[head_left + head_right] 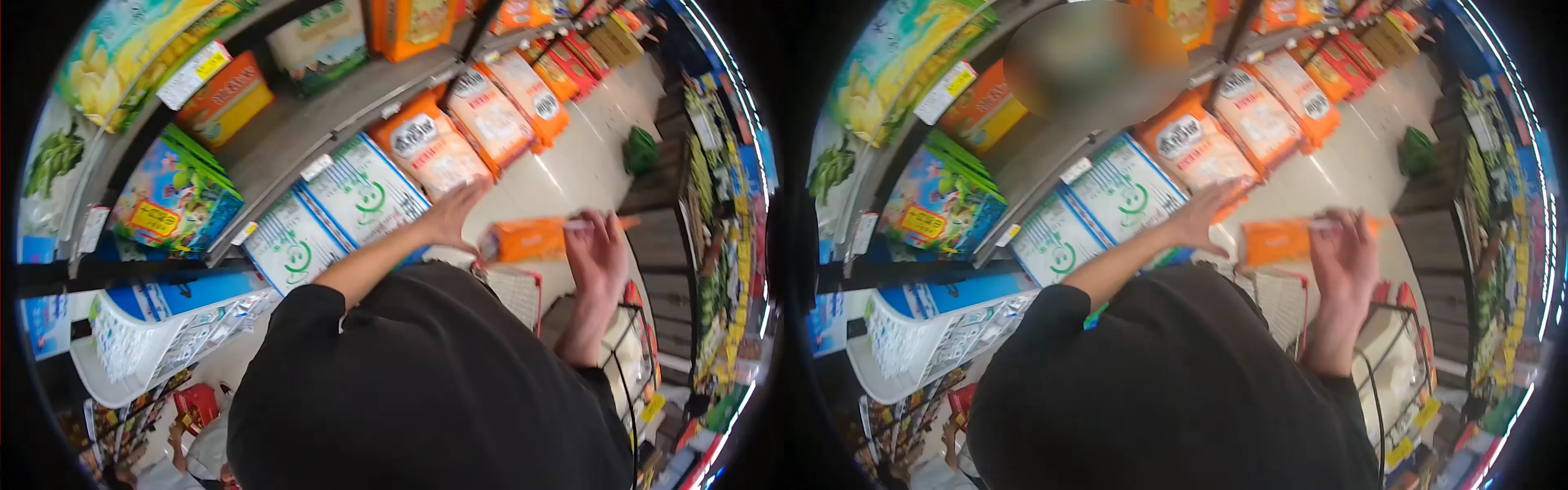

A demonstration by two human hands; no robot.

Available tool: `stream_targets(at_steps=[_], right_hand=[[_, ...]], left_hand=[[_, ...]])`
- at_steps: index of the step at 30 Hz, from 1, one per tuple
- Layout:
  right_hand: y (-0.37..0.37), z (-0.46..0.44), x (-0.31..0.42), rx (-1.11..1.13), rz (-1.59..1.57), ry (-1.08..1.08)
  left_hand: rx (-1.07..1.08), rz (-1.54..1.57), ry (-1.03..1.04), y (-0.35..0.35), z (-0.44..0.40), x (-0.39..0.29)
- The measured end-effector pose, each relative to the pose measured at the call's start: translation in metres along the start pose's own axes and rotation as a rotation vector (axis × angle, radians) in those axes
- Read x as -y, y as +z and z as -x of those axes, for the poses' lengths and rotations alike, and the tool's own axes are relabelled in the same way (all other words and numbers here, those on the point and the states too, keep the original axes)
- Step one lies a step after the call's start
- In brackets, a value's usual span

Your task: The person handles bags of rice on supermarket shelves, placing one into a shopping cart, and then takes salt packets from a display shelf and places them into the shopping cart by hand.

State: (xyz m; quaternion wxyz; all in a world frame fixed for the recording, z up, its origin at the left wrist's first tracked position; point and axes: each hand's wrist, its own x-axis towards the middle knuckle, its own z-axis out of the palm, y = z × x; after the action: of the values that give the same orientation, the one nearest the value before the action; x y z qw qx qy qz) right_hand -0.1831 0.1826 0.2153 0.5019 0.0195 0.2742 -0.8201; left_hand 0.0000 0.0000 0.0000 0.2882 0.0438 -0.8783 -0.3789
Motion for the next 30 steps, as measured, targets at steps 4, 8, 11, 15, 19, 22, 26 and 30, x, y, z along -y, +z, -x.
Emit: stream_targets(at_steps=[4,8,11,15,19,22,26,30], right_hand=[[0.024,0.015,-0.050,0.015,-0.056,0.090],[0.032,-0.005,-0.108,0.009,-0.011,0.205],[0.025,-0.026,-0.162,-0.065,0.087,0.318],[-0.002,-0.081,-0.231,-0.263,0.101,0.472],[-0.039,-0.119,-0.301,-0.430,0.190,0.636],[-0.073,-0.134,-0.342,-0.542,0.226,0.740],[-0.104,-0.131,-0.372,-0.420,0.374,0.938],[-0.080,-0.154,-0.374,-0.283,0.563,1.153]], left_hand=[[0.050,0.084,-0.013,-0.026,0.026,-0.030],[-0.198,-0.126,0.058,-0.041,0.087,-0.014],[-0.332,-0.199,-0.139,-0.043,0.144,-0.008],[-0.402,-0.140,-0.463,-0.047,0.208,0.002],[-0.350,-0.100,-0.703,-0.037,0.272,0.025],[-0.304,-0.116,-0.818,-0.028,0.298,0.021],[-0.473,0.049,-0.981,0.014,0.318,0.030],[-0.616,0.071,-1.157,0.032,0.303,0.025]])
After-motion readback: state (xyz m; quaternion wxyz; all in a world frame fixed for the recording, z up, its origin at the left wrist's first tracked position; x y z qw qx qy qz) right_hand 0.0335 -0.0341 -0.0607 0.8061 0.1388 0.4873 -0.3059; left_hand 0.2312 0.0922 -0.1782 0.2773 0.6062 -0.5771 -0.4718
